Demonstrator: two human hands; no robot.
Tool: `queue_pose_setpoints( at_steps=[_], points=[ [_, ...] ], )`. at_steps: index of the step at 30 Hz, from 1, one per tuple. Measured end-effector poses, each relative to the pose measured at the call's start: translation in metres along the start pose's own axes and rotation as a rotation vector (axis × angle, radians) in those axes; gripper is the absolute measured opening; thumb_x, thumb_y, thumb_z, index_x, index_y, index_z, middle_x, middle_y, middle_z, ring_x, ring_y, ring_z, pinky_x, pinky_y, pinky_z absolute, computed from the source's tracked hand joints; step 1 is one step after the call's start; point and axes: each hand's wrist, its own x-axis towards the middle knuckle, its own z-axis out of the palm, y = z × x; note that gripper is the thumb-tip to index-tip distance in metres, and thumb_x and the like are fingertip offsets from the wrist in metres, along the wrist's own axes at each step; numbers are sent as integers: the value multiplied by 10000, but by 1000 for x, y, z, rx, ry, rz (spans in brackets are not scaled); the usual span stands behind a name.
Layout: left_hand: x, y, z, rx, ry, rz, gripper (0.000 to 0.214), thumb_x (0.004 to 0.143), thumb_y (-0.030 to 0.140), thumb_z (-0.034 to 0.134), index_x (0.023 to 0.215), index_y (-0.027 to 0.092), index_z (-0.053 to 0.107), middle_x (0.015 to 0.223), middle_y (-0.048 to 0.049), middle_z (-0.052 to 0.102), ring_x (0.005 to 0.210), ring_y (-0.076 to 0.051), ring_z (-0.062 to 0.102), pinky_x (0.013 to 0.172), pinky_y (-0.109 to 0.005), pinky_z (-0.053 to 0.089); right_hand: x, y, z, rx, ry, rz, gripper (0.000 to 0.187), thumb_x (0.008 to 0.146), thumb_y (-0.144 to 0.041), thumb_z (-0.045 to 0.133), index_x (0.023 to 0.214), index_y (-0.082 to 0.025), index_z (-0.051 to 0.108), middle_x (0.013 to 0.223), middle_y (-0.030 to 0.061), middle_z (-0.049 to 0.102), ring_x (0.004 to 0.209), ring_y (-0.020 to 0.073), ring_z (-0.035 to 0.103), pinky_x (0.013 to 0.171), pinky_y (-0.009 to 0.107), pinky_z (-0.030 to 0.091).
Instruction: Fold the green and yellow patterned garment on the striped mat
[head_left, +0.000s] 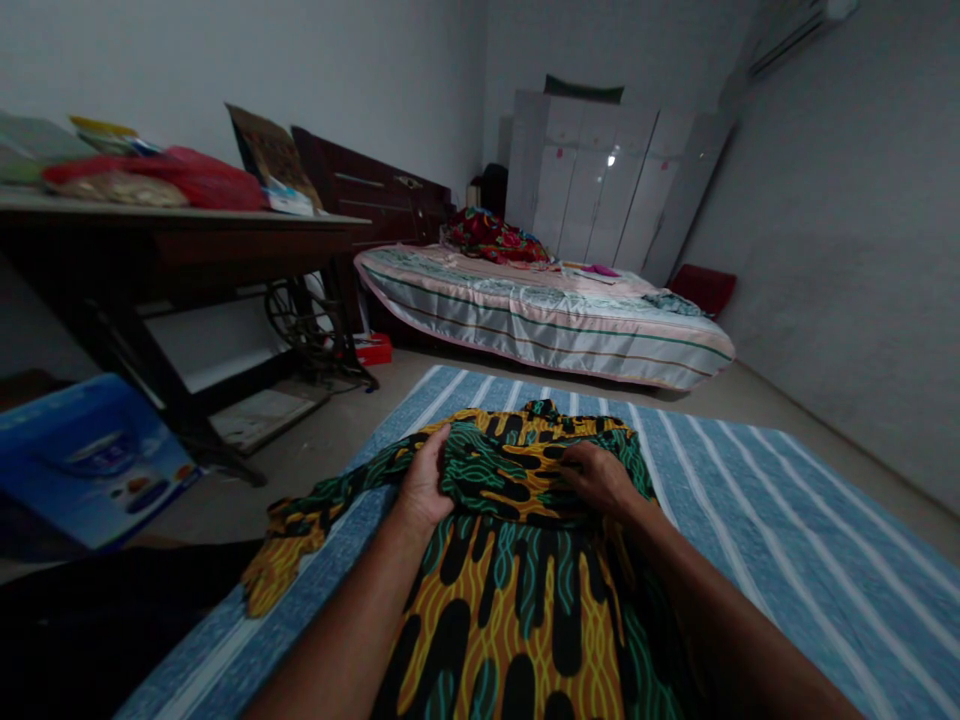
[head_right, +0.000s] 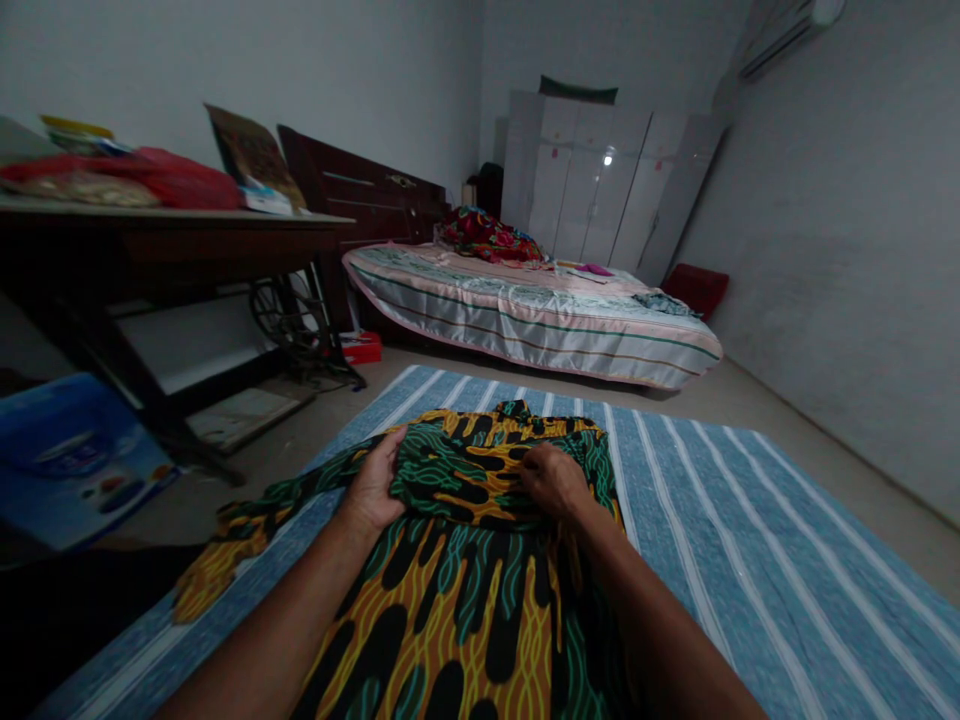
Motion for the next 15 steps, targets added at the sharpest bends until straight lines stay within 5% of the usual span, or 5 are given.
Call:
queue_pose_setpoints(
  at_steps=[7, 15],
  points=[
    [3, -2, -1, -191, -105, -100, 307, 870, 305, 477, 993, 90, 658, 747, -92, 728, 700, -237, 699, 769, -406, 561, 4, 20, 34, -80, 22, -45, 441, 845, -357, 497, 1220, -135, 557, 1321, 150, 494, 1227, 249, 436, 1023, 364, 320],
    [9, -3, -3, -181, -63, -115, 259, 818, 240, 526, 979, 93, 666, 747, -91, 731, 675, -237, 700, 744, -405, 573, 4, 16, 36, -157, -54, 21, 831, 779, -716, 427, 1382, -145, 404, 1441, 185, 346, 1330, 313, 291, 1072, 449, 225]
  ],
)
